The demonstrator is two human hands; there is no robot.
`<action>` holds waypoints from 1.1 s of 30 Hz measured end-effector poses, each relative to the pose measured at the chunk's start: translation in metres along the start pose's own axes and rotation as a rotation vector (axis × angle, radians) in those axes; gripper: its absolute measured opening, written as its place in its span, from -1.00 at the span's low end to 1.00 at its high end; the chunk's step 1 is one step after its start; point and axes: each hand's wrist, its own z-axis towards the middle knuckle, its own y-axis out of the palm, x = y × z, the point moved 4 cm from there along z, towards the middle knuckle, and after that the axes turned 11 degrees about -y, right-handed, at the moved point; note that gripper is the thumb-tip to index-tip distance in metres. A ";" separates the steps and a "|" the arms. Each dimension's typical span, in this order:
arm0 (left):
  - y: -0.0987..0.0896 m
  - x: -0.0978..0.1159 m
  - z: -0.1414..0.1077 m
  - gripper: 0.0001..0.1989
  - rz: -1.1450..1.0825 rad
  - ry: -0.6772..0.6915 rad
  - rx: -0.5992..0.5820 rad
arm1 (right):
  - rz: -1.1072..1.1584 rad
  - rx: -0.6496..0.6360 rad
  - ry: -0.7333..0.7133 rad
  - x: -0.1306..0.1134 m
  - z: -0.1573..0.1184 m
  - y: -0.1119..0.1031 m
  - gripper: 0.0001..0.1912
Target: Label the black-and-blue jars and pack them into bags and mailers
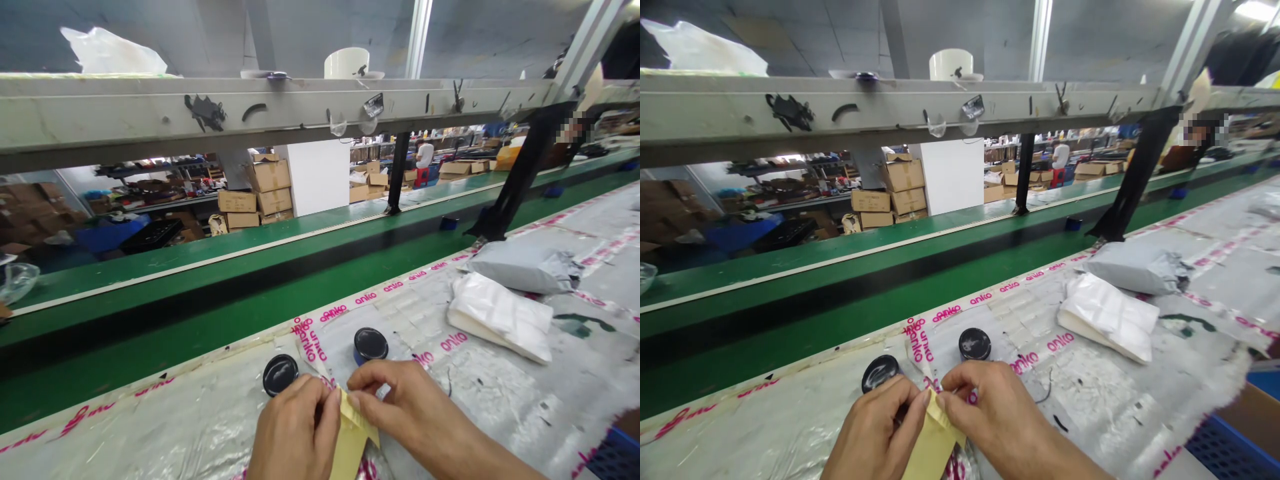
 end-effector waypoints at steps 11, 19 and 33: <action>0.004 0.001 0.001 -0.63 0.009 0.022 -0.007 | -0.182 0.004 -0.057 -0.001 0.003 0.005 -0.83; 0.003 0.001 0.001 -0.65 -0.008 0.020 0.017 | -0.170 -0.001 -0.082 -0.005 0.002 0.005 -0.84; 0.004 0.001 0.000 -0.66 0.111 0.096 -0.121 | 0.139 0.088 0.078 0.005 0.002 -0.007 -0.89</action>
